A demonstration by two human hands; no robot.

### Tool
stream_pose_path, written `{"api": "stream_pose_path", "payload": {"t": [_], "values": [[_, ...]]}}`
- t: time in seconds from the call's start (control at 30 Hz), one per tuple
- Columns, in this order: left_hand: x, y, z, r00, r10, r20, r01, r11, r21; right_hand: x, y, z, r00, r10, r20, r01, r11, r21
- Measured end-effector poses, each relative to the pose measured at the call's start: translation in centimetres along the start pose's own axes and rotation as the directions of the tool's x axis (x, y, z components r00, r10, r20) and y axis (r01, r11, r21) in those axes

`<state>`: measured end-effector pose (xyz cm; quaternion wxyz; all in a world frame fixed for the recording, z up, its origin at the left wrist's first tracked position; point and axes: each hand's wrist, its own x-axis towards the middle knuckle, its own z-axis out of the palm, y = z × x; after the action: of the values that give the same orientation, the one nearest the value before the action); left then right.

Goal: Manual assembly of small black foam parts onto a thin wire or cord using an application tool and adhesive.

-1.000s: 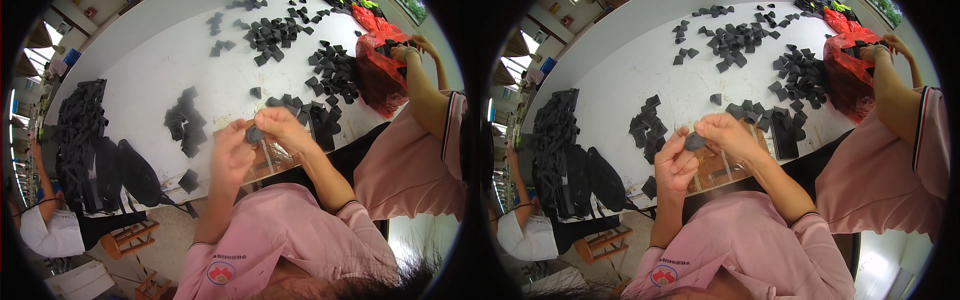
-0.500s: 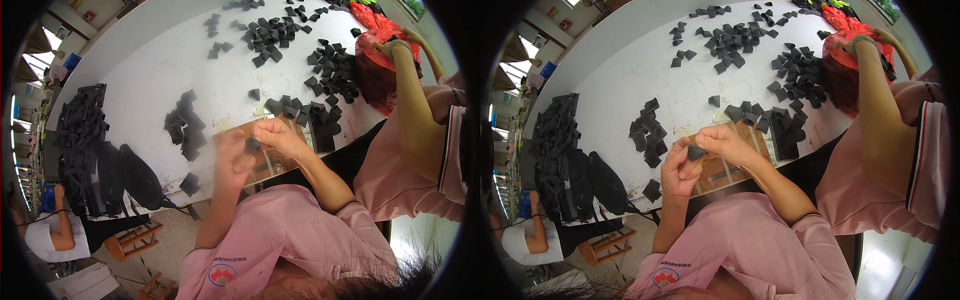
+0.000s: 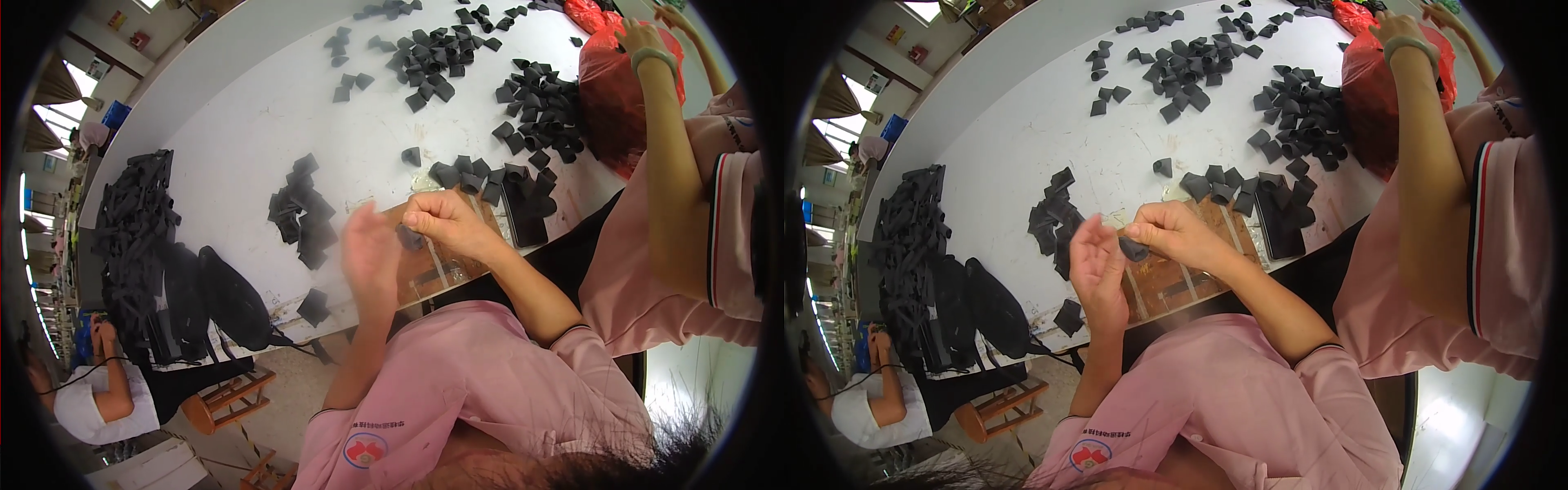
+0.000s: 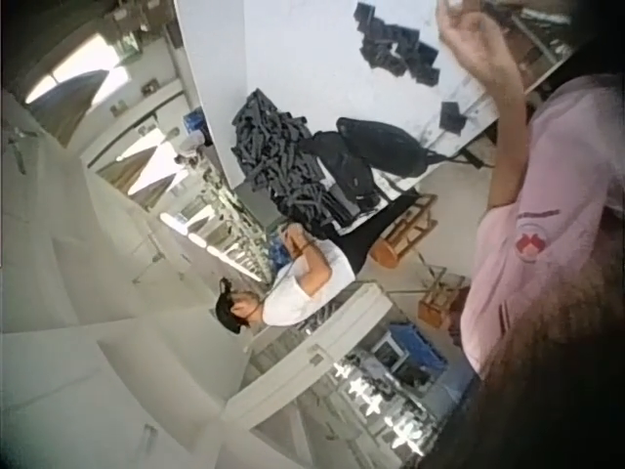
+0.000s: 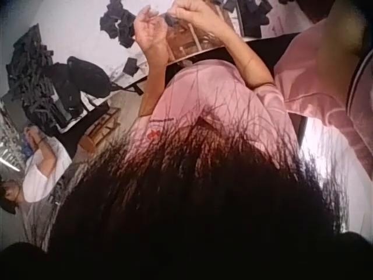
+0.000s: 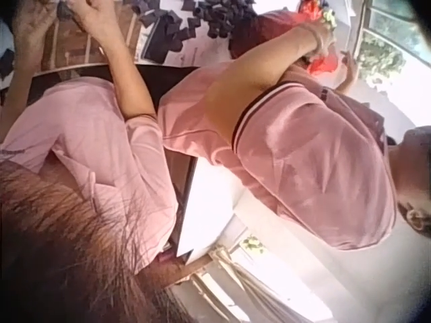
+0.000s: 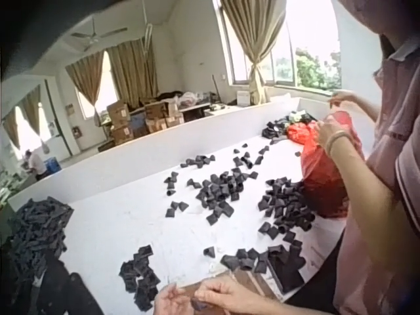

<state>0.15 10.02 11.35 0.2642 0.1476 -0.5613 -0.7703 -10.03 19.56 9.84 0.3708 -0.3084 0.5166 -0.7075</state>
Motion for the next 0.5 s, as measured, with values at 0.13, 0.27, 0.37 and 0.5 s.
{"api": "stream_pose_path", "payload": {"t": [0.13,0.27,0.37,0.5], "values": [[1.0,1.4,0.1,0.93,0.337,0.143,-0.366,0.872,0.325,-1.0,-1.9,0.7,0.984,-0.023,-0.175,-0.049,0.918,-0.394],[0.6,1.4,-0.2,0.952,0.279,0.127,-0.302,0.924,0.235,-2.0,-2.5,1.4,0.88,-0.421,-0.22,0.257,0.812,-0.524],[0.5,1.3,-0.5,0.983,0.185,0.003,-0.186,0.983,0.012,-2.2,-3.0,2.0,0.826,-0.559,-0.069,0.358,0.615,-0.702],[0.6,1.4,-1.0,0.994,0.098,0.053,-0.07,0.918,-0.39,-2.0,-3.8,2.7,0.807,-0.589,-0.041,0.369,0.557,-0.744]]}}
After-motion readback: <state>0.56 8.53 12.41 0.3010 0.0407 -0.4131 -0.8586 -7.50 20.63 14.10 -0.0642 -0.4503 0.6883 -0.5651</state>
